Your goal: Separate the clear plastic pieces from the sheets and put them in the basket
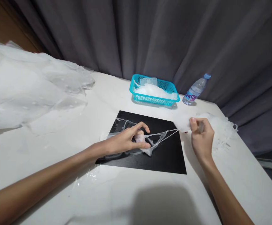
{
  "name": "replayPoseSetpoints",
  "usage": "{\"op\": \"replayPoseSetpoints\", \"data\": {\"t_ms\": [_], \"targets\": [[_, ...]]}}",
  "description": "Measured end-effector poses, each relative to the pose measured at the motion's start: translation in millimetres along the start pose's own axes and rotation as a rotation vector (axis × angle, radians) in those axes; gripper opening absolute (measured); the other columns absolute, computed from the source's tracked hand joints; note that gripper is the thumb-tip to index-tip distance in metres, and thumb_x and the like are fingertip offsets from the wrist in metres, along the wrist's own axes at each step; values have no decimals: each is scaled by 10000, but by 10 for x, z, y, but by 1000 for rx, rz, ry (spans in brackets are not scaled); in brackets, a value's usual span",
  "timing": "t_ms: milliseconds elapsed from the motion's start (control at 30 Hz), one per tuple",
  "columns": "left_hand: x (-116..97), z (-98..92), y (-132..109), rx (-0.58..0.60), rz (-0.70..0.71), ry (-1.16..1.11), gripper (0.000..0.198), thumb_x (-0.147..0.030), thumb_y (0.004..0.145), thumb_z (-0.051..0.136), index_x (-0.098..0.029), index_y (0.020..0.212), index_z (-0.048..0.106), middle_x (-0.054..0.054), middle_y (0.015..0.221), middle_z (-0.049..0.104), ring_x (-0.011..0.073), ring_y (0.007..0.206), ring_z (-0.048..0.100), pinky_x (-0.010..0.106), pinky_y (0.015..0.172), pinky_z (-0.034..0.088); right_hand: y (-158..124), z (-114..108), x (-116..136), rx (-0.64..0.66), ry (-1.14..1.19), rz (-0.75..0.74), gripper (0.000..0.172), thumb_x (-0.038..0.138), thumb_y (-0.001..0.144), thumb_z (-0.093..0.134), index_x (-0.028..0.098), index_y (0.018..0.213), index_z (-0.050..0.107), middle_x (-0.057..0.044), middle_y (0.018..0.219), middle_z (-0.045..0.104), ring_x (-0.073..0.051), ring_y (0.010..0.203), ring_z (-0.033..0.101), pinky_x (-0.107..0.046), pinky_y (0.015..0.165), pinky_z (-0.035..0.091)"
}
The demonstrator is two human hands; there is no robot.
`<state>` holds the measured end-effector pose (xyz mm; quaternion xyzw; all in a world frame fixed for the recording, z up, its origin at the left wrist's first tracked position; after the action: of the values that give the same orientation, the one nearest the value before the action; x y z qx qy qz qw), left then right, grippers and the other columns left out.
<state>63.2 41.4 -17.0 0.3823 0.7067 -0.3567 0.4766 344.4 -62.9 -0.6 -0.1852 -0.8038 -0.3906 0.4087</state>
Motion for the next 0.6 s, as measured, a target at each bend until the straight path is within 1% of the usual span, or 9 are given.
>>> {"op": "replayPoseSetpoints", "data": {"t_ms": [67, 100, 200, 267, 333, 400, 467, 567, 600], "targets": [[-45, 8, -31, -60, 42, 21, 411, -516, 991, 662, -260, 1269, 503, 17, 979, 645, 191, 886, 612, 309, 793, 469, -213, 77, 162, 63, 41, -67, 315, 491, 986, 655, 198, 875, 619, 4, 762, 608, -154, 691, 568, -286, 642, 459], [-78, 11, -50, -126, 76, 79, 406, -525, 995, 654, -267, 1276, 515, 44, 1079, 639, 216, 990, 610, 342, 877, 483, -318, 118, 250, 77, 57, -100, 284, 456, 1003, 644, 200, 884, 616, 7, 760, 605, -150, 683, 568, -280, 628, 457], [-207, 34, -126, -413, 187, 402, 363, -552, 983, 659, -269, 1206, 616, 80, 1261, 550, 282, 1218, 497, 462, 1097, 424, -564, 225, 465, 101, 77, -236, 142, 306, 1034, 618, 211, 928, 612, 10, 782, 616, -130, 642, 557, -266, 577, 448], [-279, 56, -184, -557, 223, 625, 342, -559, 999, 627, -259, 1152, 686, 98, 1308, 501, 317, 1280, 436, 517, 1145, 393, -681, 278, 549, 103, 83, -360, 61, 201, 1025, 619, 223, 969, 604, -5, 827, 648, -130, 650, 587, -266, 556, 458], [-324, 44, -237, -640, 232, 801, 351, -544, 1026, 578, -256, 1159, 729, 118, 1371, 467, 347, 1321, 408, 548, 1159, 387, -781, 323, 596, 101, 82, -486, 107, 133, 1002, 632, 232, 1011, 592, -33, 875, 686, -150, 702, 651, -274, 551, 486], [-353, -30, -281, -668, 211, 916, 382, -532, 1045, 530, -253, 1196, 742, 135, 1399, 468, 363, 1326, 419, 549, 1136, 418, -864, 366, 616, 109, 73, -576, 161, 103, 983, 649, 238, 1039, 582, -50, 882, 706, -175, 749, 700, -284, 550, 514], [-389, -155, -316, -677, 155, 961, 413, -560, 1033, 515, -259, 1182, 756, 146, 1360, 511, 374, 1291, 457, 500, 1026, 499, -919, 406, 616, 126, 58, -597, 171, 97, 978, 650, 237, 1039, 574, -51, 857, 703, -179, 739, 710, -283, 537, 523], [-474, -315, -352, -717, 27, 853, 432, -625, 988, 550, -265, 1094, 763, 123, 1116, 626, 336, 1086, 577, 368, 781, 528, -947, 449, 593, 117, 20, -538, 129, 121, 994, 631, 232, 1011, 567, -45, 826, 683, -161, 668, 674, -281, 523, 521], [-493, -322, -349, -674, -22, 747, 443, -645, 980, 555, -257, 1039, 759, 97, 992, 651, 298, 962, 611, 335, 723, 510, -951, 457, 588, 110, 13, -529, 122, 127, 998, 628, 232, 1008, 568, -44, 820, 679, -161, 661, 669, -284, 525, 524]]}}
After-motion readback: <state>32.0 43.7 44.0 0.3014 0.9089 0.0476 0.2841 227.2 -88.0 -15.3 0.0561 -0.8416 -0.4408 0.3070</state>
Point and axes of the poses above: each hand's wrist, its own y-axis towards the middle knuckle, its own z-axis out of the palm, x = y × z, the point moved 2 cm from there along y, towards the middle knuckle
